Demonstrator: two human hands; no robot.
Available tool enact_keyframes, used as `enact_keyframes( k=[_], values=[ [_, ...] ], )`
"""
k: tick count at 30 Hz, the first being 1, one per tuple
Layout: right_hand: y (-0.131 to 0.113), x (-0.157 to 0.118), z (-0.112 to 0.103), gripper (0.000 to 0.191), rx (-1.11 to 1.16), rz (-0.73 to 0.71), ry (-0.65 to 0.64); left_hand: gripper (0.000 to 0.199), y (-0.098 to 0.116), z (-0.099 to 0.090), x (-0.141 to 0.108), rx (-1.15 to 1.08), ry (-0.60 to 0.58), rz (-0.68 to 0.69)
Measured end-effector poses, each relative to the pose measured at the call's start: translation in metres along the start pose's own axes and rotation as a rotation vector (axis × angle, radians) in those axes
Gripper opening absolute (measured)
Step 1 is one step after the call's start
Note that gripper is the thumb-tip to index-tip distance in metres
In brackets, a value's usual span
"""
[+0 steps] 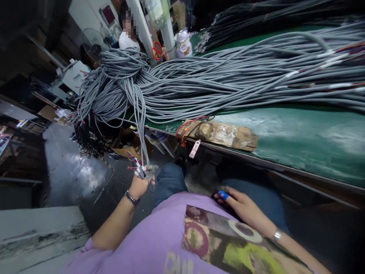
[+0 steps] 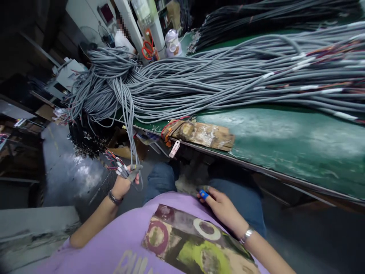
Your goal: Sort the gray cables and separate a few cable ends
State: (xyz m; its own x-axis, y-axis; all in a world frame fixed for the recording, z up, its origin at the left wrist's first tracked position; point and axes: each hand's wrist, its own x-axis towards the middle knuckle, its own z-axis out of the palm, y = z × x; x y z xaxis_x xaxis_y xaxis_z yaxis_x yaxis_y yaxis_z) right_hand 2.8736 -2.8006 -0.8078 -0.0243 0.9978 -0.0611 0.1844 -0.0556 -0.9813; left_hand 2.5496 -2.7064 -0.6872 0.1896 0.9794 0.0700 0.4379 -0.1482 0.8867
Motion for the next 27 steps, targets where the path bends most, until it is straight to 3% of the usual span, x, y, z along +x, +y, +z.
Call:
enact_keyframes(
  k=[4,11,13,18,22,27],
  values=[
    [0.009,-0.002,0.012,0.039,-0.106,-0.092,0.035,0.043,0.011,0.01,0.003,-0.007,-0.018,0.032],
    [0.01,0.0,0.015,0.033,-0.232,-0.126,0.069,0.054,0.005,0.009,-0.004,0.021,-0.041,-0.003],
    [0.011,-0.001,0.015,0.034,-0.251,-0.112,0.056,0.061,0.004,0.01,-0.007,0.031,-0.095,-0.021],
    [0.012,-0.002,0.013,0.039,-0.246,-0.104,0.012,0.066,0.003,0.026,-0.012,-0.133,-0.36,0.013],
    [-0.014,0.0,0.002,0.041,-0.234,-0.133,-0.157,0.063,0.008,0.048,0.003,-0.446,-0.524,-0.049],
    [-0.082,0.01,-0.001,0.034,-0.256,-0.192,-0.374,0.06,0.012,0.074,0.026,-0.611,-0.67,-0.183]
  ],
)
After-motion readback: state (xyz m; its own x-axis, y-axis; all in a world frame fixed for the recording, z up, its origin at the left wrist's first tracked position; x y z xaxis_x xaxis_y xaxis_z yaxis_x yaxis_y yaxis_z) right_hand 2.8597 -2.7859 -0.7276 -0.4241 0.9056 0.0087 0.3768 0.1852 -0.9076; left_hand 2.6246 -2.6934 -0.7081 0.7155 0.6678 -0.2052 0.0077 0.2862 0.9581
